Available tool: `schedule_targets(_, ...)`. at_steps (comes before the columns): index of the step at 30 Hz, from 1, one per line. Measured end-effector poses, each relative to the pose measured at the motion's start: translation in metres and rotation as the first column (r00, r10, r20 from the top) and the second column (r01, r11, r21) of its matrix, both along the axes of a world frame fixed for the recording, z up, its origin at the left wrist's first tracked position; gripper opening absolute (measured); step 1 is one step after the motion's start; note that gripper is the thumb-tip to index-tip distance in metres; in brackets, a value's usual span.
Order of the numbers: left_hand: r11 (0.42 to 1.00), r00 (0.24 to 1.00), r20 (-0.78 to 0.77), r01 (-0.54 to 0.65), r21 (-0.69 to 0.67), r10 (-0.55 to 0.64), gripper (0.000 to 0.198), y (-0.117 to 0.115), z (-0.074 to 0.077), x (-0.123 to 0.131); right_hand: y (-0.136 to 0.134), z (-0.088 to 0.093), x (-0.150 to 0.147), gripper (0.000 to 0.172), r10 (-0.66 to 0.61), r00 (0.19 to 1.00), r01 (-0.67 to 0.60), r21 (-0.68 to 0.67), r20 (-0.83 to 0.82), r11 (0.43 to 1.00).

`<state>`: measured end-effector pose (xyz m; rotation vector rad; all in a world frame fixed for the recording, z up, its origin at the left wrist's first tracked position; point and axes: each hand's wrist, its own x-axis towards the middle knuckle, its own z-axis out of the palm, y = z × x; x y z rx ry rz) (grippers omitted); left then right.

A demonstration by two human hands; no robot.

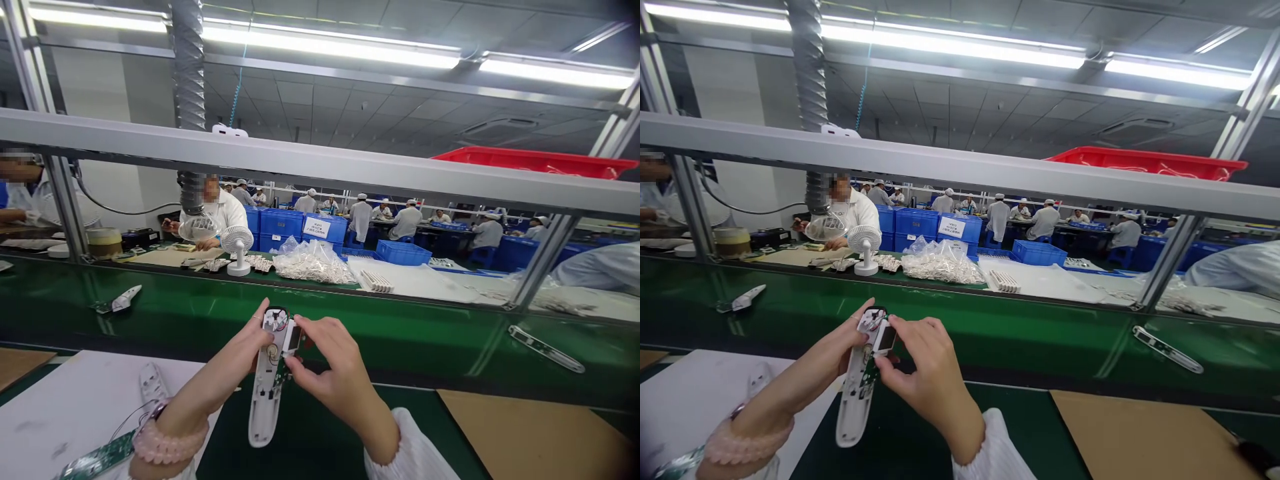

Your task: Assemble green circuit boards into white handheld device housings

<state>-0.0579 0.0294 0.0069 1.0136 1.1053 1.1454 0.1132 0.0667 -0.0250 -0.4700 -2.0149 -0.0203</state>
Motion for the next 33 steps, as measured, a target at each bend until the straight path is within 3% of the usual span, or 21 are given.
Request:
schedule_targets(6,0.992,0.996,-0.014,0.091,0.087,-0.09,0.091,-0.001,-0.004,-0.006,-0.005,0.006,0.004,0.046,-0.052,0.998,0.051,0.026,0.044,0.998)
schedule_targets(21,0.967,0.973,-0.232,0.069,0.246,-0.01,0.079,-0.001,-0.006,-0.004,-0.013,0.011,0.006,0.045,-0.123,0.988,0.116,0.077,0.095,0.99)
schedule_targets(27,0.955,0.981,-0.154,-0.069,0.288,0.118,0.071,0.001,-0.01,0.003,-0.017,0.01,0.004,0.042,-0.148,0.981,0.14,0.072,0.126,0.988)
schedule_targets(33,0.97,0.991,-0.011,-0.128,0.207,0.133,0.061,0.001,-0.001,0.011,-0.021,0.01,0.0,0.04,-0.153,0.972,0.141,0.082,0.177,0.987)
